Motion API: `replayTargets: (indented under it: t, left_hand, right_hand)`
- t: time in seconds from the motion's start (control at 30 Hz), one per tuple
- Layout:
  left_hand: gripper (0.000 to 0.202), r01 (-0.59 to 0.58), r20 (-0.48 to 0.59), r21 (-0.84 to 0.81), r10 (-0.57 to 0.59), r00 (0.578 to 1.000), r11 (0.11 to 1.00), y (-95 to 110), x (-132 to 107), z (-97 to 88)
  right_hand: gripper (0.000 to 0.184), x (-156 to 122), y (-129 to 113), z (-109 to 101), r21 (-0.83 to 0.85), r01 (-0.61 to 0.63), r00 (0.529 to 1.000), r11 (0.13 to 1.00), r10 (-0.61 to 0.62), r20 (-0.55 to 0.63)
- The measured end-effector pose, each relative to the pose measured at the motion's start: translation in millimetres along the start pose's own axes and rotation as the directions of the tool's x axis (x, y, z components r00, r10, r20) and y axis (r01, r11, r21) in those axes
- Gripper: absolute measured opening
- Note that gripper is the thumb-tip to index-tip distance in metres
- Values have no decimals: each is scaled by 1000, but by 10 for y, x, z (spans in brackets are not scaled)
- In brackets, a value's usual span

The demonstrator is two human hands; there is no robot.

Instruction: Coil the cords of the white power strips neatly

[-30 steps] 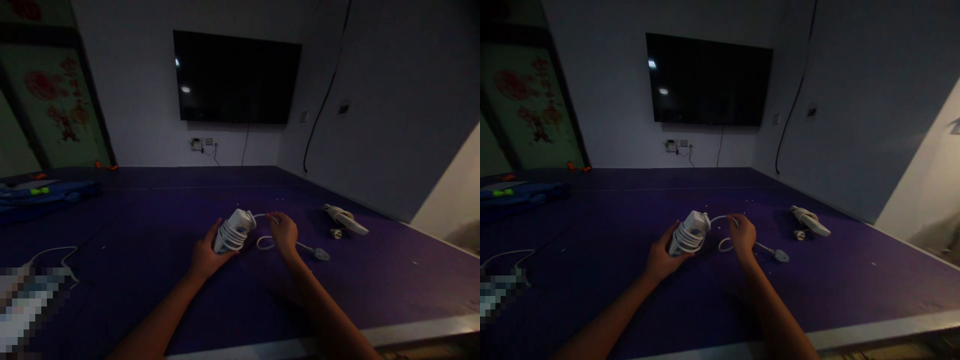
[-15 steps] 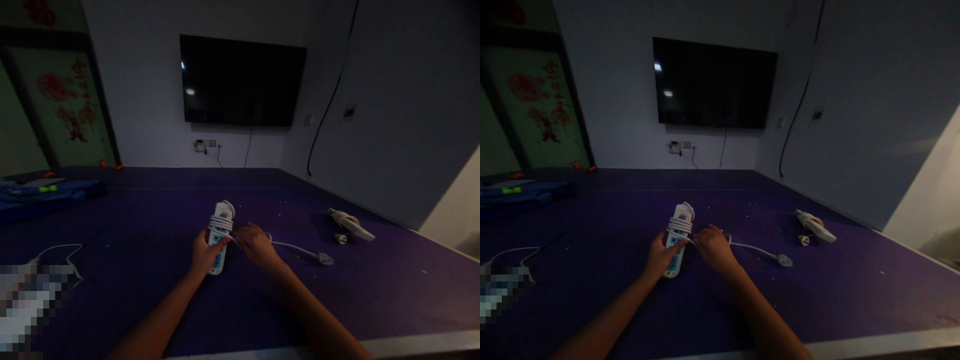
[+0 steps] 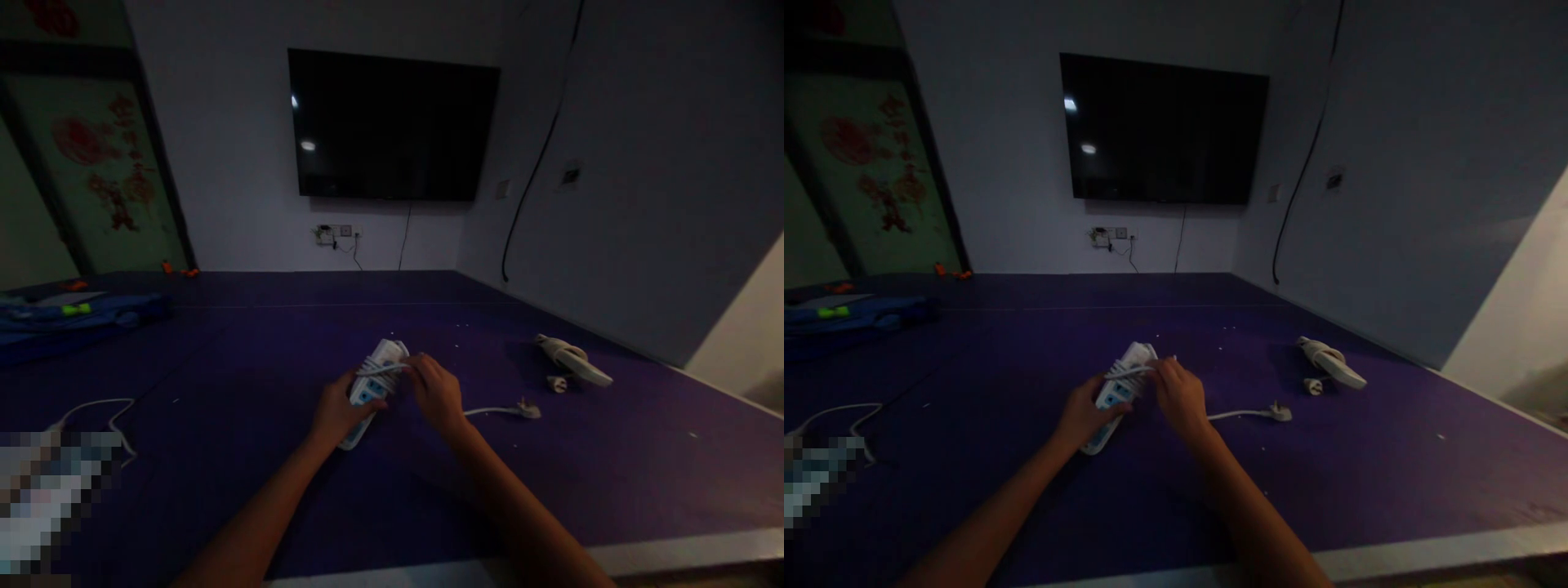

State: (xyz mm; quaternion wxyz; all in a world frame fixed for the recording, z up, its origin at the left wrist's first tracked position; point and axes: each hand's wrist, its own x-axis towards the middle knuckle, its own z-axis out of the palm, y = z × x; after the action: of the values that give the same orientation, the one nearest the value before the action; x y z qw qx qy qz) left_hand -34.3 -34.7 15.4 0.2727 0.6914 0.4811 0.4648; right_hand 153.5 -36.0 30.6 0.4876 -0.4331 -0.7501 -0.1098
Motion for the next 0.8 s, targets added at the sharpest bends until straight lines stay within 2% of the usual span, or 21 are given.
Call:
replayTargets:
  t: [0.1,0.17,0.27,0.37,0.43,0.6,0.7,0.8]
  left_hand:
    - [70,-87,119,86,76,990,992,55,-68,-8]
    - [72,-122,156,138,100,983,983,91,-110,-15]
    - [70,-153,193,166,120,974,974,129,-148,-28]
    - [63,-166,201,107,143,969,980,147,-154,-38]
    - [60,-155,149,47,146,978,987,150,-147,-41]
    - [50,-61,-14,-105,60,998,993,136,-91,-43]
    - [45,11,-116,-232,-39,993,973,106,-45,-47]
    - [47,98,-183,-342,-168,969,935,66,-8,-51]
  right_hand:
    - [27,47,53,-125,-6,-43,986,999,42,-159]
    - [27,88,107,-203,13,-104,966,994,104,-238]
    - [28,130,227,-273,63,-192,931,979,202,-305]
    - [32,127,368,-272,118,-301,887,946,324,-328]
    - [34,104,453,-246,105,-386,865,917,399,-303]
    - [29,38,584,-174,-95,-500,863,860,487,-138]
    - [21,7,614,-152,-216,-522,850,825,526,-43]
    - [12,-21,633,-153,-360,-477,853,802,521,32]
